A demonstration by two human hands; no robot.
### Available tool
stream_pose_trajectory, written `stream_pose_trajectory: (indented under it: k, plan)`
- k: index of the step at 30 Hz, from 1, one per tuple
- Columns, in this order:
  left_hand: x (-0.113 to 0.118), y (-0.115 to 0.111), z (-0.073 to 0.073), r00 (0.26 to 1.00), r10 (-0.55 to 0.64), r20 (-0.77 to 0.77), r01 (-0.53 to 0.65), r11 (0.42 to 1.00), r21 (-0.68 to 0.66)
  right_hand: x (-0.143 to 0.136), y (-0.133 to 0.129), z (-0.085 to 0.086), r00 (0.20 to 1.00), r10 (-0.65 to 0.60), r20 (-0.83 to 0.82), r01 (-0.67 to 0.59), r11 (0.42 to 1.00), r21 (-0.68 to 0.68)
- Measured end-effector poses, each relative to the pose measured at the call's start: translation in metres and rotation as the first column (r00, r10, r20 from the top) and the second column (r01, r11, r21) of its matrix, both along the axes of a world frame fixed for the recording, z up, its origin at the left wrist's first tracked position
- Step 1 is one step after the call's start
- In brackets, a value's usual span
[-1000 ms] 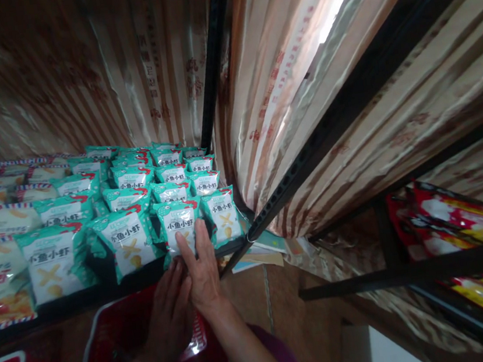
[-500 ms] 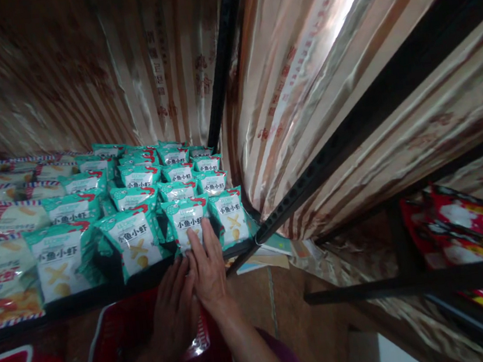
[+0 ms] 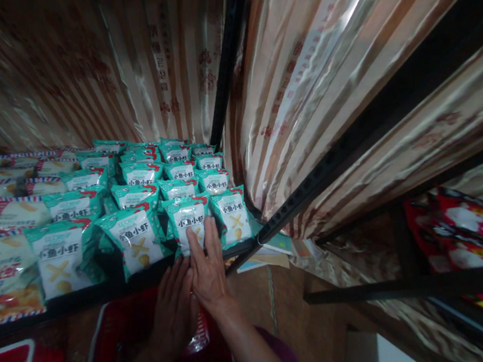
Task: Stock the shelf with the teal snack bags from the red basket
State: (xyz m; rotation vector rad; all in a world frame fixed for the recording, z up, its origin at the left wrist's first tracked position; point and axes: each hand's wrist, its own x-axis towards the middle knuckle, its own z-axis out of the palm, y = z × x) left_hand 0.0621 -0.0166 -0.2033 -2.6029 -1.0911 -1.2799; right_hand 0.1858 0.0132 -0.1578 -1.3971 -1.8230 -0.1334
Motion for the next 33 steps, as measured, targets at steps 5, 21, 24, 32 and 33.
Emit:
stream_pose_trajectory:
  k: [5, 21, 24, 32, 33]
  plan:
    - [0.0, -0.001, -0.002, 1.0, -0.002, 0.004, 0.002, 1.0, -0.002, -0.003, -0.002, 0.001, 1.0, -0.019, 0.012, 0.019, 0.999, 0.026]
    - [0.01, 0.002, -0.003, 0.997, 0.011, -0.073, -0.013, 1.0, -0.025, 0.042, 0.005, 0.01, 0.903, -0.429, 0.032, 0.424, 0.9, 0.096]
    - [0.012, 0.002, -0.004, 0.998, 0.022, -0.065, -0.023, 1.0, -0.017, 0.041, 0.008, 0.006, 0.918, -0.396, 0.012, 0.393, 0.914, 0.097]
    - [0.012, 0.004, 0.001, 0.998, 0.024, -0.061, -0.025, 1.0, -0.011, 0.044, 0.011, 0.007, 0.918, -0.39, -0.077, 0.396, 0.915, 0.082]
    - [0.012, 0.004, 0.002, 0.998, 0.031, -0.059, -0.032, 0.999, -0.013, 0.043, 0.01, 0.008, 0.919, -0.387, -0.072, 0.392, 0.916, 0.084]
